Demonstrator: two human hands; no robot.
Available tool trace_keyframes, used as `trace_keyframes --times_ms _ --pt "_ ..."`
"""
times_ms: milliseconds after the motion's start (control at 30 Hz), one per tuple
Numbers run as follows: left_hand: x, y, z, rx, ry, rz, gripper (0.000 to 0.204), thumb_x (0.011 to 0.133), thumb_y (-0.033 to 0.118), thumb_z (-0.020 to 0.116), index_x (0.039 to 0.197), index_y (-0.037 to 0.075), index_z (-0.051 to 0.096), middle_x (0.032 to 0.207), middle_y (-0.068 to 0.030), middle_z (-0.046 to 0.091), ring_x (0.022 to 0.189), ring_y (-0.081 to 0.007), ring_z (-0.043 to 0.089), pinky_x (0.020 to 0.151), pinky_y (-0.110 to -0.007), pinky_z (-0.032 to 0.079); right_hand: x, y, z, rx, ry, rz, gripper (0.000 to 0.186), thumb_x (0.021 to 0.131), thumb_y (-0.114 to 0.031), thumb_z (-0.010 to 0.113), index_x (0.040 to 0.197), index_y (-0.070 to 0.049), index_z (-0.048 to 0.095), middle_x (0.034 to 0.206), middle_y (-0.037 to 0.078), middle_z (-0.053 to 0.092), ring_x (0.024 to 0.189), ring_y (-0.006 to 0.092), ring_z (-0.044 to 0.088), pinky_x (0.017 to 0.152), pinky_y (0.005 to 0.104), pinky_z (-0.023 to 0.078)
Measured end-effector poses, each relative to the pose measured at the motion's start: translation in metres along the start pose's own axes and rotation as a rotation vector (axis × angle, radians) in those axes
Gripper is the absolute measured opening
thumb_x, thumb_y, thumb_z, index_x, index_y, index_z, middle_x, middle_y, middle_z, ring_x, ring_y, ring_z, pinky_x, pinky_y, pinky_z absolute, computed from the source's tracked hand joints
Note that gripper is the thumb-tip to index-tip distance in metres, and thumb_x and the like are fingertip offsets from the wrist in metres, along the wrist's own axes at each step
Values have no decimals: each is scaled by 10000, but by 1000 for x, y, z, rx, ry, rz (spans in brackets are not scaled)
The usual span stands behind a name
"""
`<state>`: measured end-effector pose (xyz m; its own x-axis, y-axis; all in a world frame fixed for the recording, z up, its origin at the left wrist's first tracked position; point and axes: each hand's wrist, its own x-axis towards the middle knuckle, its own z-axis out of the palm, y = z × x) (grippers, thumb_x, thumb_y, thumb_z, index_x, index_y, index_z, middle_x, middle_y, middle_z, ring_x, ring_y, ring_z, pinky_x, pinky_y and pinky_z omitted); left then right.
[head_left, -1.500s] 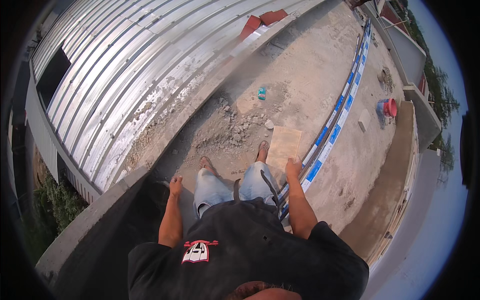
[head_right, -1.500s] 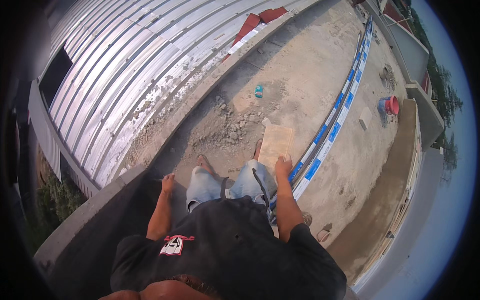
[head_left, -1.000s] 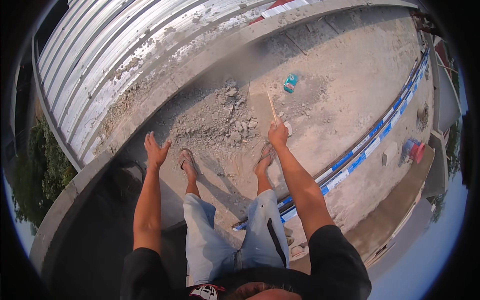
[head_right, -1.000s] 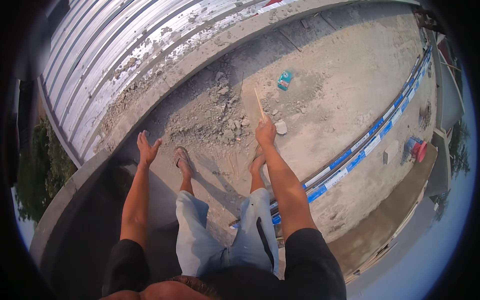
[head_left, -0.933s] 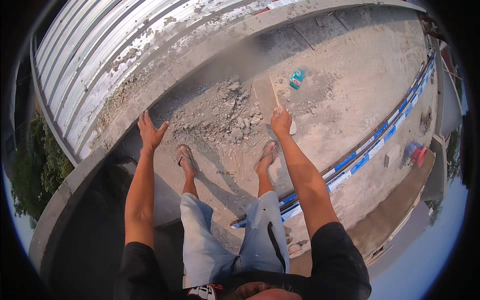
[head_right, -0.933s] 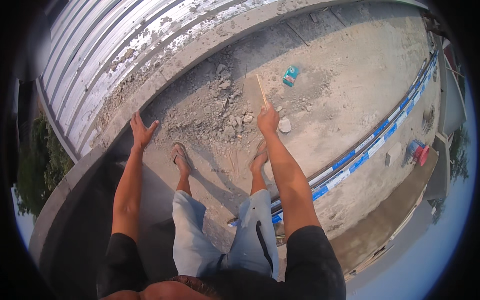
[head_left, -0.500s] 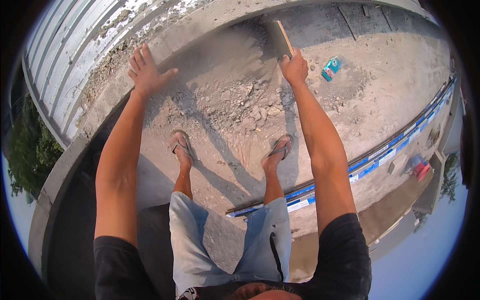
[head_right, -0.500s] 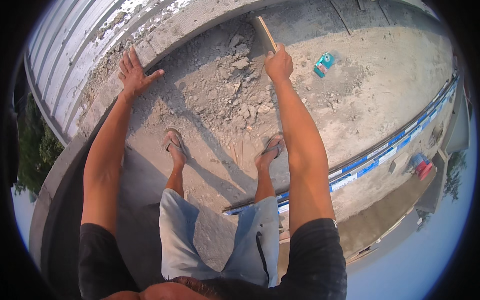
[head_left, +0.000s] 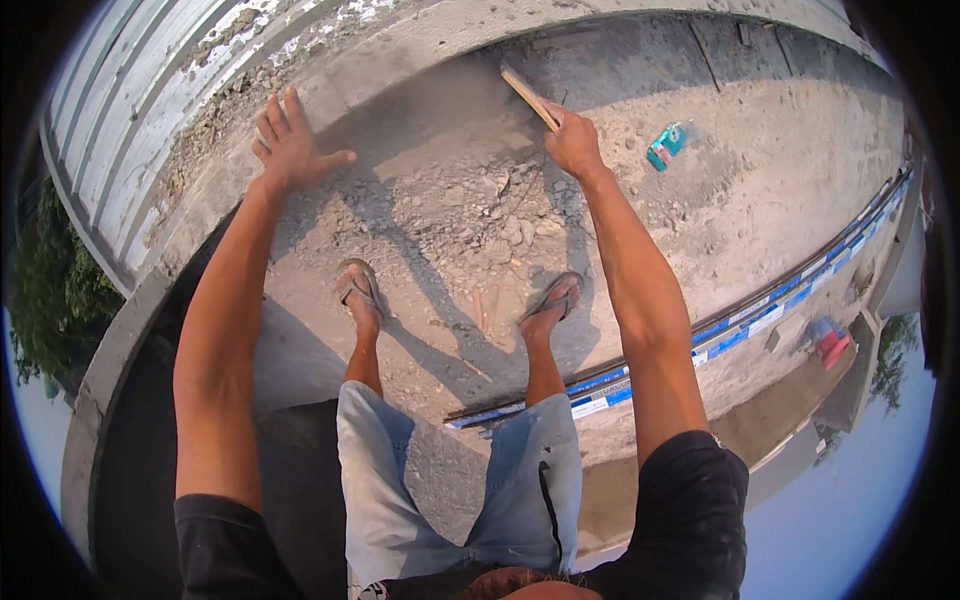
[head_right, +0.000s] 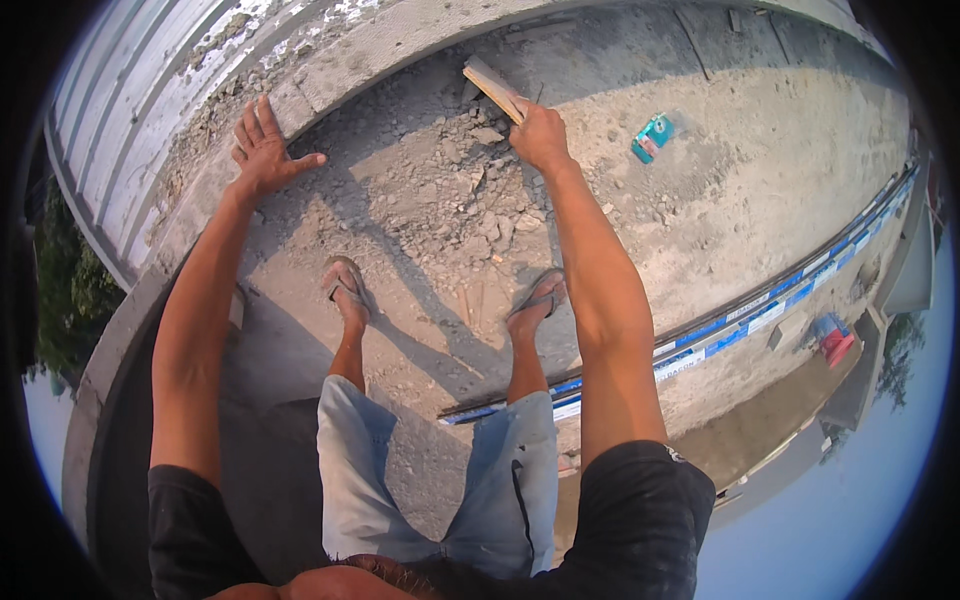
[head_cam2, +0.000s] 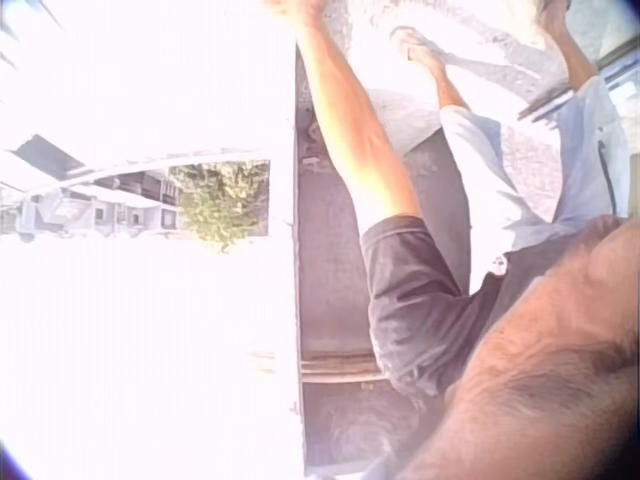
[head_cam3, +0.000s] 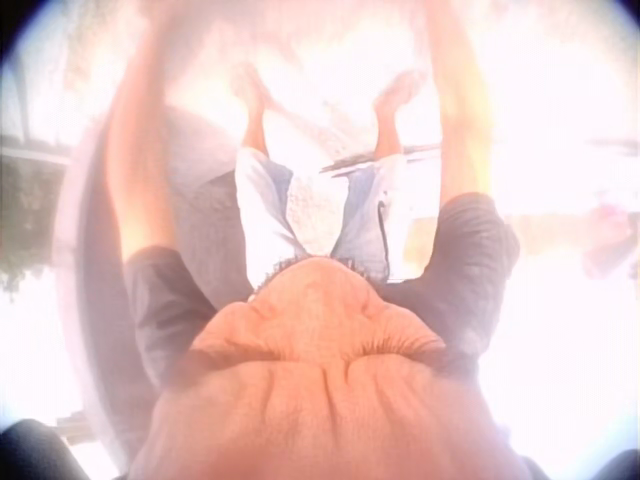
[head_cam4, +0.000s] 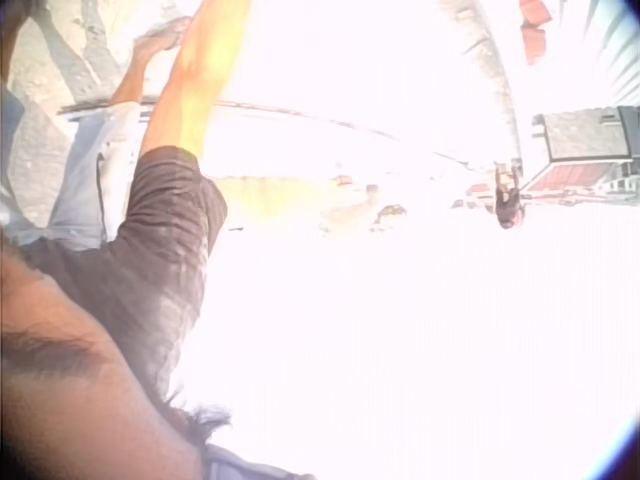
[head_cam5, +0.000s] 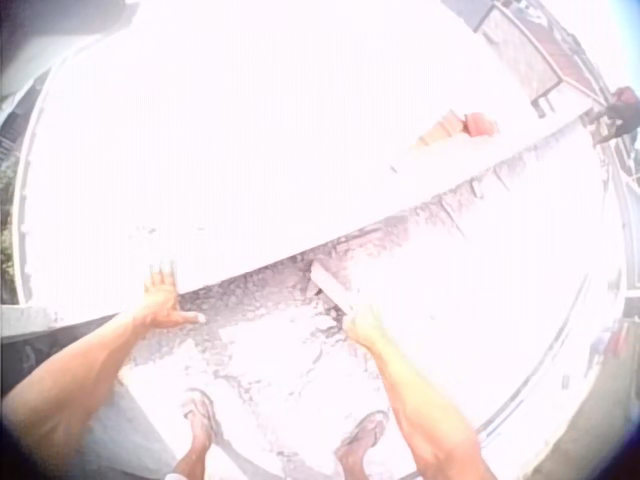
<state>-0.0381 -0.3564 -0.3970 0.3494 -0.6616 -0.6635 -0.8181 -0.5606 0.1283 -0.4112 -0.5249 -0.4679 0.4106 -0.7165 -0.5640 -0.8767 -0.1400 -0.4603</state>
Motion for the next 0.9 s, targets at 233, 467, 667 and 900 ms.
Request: trace_keyframes --times_ms 233,467,667,900 --pt "2 -1 3 16 7 6 1424 565 644 788 1462 33 -134 1476 -352 -176 1345 -545 -199 1003 -727 18 -14 14 -1 -36 -91 -154 561 730 -67 573 1289 -101 550 943 276 636 909 417 608 855 432 494" --pt "2 2 0 78 22 -24 1450 530 663 802 1465 33 -110 1490 -331 -119 1361 -547 -122 1006 -718 76 -75 34 -2 103 -146 -191 523 735 -40 567 1257 -64 561 1021 253 631 951 415 599 877 434 487" --pt "-3 -1 0 52 21 -38 1431 548 596 829 1467 48 -121 1496 -318 -128 1368 -534 -130 1016 -715 66 -105 51 -6 134 -9 -182 463 738 -31 559 1192 -96 618 1039 210 647 945 390 613 846 435 496" --pt "-7 1 -1 1 28 -15 1411 567 558 836 1472 67 -129 1498 -320 -140 1365 -539 -145 1015 -722 50 11 -34 -61 -207 -57 -241 490 735 -53 560 1199 -194 629 1041 148 664 935 343 630 805 435 514"
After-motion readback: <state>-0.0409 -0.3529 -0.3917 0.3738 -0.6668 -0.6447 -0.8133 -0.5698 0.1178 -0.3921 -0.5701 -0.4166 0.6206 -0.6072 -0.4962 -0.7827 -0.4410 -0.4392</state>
